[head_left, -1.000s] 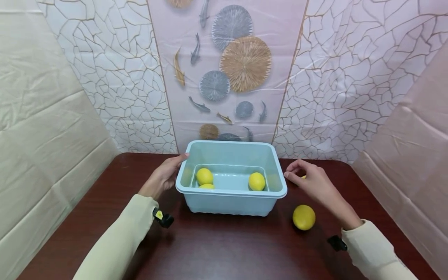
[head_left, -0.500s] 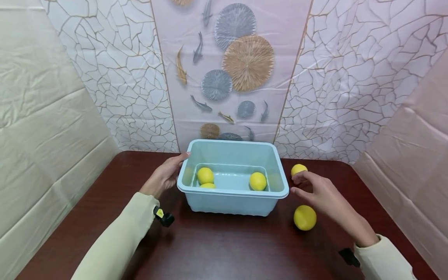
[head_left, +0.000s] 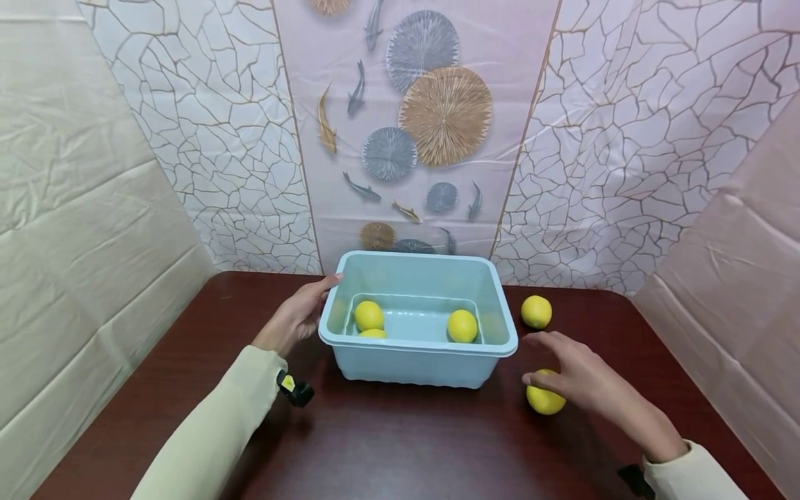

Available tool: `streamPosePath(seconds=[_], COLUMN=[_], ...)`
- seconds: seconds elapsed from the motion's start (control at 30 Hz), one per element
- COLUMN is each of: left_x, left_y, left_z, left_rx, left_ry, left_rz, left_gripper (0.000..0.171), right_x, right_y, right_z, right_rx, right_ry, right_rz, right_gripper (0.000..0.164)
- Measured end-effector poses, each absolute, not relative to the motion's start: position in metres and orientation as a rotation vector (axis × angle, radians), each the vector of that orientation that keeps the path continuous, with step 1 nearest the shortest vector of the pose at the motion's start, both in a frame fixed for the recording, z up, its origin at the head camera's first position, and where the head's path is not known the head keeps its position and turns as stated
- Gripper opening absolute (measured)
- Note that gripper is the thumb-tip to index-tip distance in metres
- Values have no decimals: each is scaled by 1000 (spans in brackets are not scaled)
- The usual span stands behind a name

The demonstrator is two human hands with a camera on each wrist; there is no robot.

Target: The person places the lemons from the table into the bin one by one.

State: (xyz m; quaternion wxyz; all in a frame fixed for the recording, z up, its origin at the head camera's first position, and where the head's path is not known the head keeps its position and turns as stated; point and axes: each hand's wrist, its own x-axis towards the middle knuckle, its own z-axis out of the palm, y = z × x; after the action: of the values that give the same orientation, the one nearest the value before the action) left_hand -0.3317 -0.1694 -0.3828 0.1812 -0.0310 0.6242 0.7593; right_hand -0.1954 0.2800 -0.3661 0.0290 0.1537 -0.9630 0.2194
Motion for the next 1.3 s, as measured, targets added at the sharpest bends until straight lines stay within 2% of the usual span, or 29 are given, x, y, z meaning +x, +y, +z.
streamPosePath(seconds=[0.23,0.6,0.97,1.3], left_x=[-331,-329,-331,-331], left_y=[-169,-169,-168,-168], left_z=[-384,-382,-384,-384], left_rx=[-83,-114,-134,-128], left_ry=[1768,1772,1776,1770], left_rz=[2146,2143,2132,2150], left_gripper=[59,62,63,63], right_x=[-194,-191,-189,-186], right_y=[283,285,288,293], right_z=[-379,-395,-393,-391], right_rx=[420,429,377,420], right_ry=[-3121,-3154,-3219,-3254], right_rz=[631,625,527,448], right_gripper=[71,68,79,77])
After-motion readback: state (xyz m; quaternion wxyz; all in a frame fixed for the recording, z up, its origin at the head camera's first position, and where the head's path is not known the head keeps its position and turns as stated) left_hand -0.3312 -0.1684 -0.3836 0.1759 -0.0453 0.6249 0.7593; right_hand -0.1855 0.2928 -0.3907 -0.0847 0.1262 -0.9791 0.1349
